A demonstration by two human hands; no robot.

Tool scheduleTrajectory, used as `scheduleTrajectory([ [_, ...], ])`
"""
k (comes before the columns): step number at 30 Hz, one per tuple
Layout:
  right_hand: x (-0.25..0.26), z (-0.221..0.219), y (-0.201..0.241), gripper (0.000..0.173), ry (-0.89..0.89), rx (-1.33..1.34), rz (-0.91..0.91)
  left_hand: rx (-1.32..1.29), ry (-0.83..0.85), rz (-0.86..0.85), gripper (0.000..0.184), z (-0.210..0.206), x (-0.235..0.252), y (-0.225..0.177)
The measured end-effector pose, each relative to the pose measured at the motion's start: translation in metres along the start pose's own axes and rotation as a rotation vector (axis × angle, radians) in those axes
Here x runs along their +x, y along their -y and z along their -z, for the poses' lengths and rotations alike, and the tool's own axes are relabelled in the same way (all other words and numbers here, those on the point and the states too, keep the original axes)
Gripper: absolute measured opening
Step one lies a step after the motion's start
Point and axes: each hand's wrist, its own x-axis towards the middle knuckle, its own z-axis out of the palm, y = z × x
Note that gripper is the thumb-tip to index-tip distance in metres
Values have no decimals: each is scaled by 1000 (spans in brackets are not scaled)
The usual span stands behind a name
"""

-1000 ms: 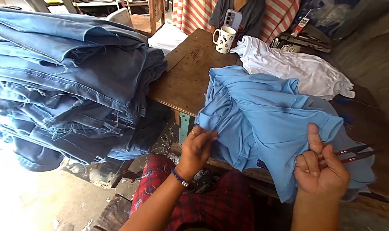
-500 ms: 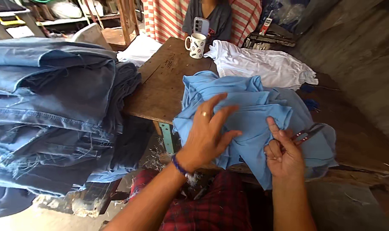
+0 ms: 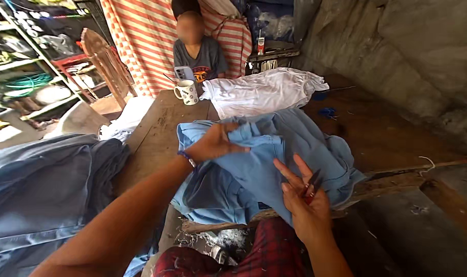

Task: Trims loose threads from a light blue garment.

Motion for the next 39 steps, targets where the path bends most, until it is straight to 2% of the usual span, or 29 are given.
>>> scheduleTrajectory([
  [2, 0, 8, 16, 55, -19, -69, 123, -23, -84, -17, 37, 17, 25, -12],
  [5, 11, 17, 34, 50, -56, -151, 231, 154, -188, 41, 45, 26, 76, -21],
  [7, 23, 21, 32, 49, -81, -265, 266, 319, -241, 105, 58, 3, 102, -6],
  [9, 36, 24, 12, 50, -97, -445, 281, 426, -188, 228, 64, -42, 112, 20],
  [10, 41, 26, -3, 50, -107, -541, 277, 420, -147, 294, 65, -62, 113, 34],
  [12, 47, 32, -28, 49, -117, -722, 297, 267, -200, 283, 68, -75, 113, 52],
  [15, 46, 37, -41, 48, -124, -817, 336, 0, -324, 179, 62, -51, 77, 42],
  [18, 44, 39, -45, 48, -135, -839, 365, 246, -499, 183, 36, -8, -8, 23],
  [20, 46, 40, -50, 48, -141, -860, 408, 438, -546, 310, 36, 0, -77, 18],
  [21, 46, 40, -52, 48, -142, -875, 426, 456, -490, 421, 41, -4, -108, 15],
  [22, 48, 40, -54, 49, -137, -893, 434, 432, -419, 519, 45, -11, -134, 11],
  [24, 52, 43, -54, 50, -112, -937, 435, 349, -448, 535, 38, -33, -166, 12],
  [27, 67, 61, -53, 52, -50, -968, 411, 180, -622, 438, 17, -56, -186, 9],
  [32, 87, 83, -45, 51, 35, -851, 358, -107, -803, 506, 15, -85, -205, 1],
  [36, 56, 58, -15, 31, 25, -786, 370, 79, -965, 555, 19, -105, -215, -4],
  [37, 42, 47, -11, 27, 53, -755, 384, 154, -996, 524, 19, -107, -216, -7],
  [39, 13, 25, -10, 28, 223, -723, 393, 260, -1035, 424, 20, -105, -211, -13],
])
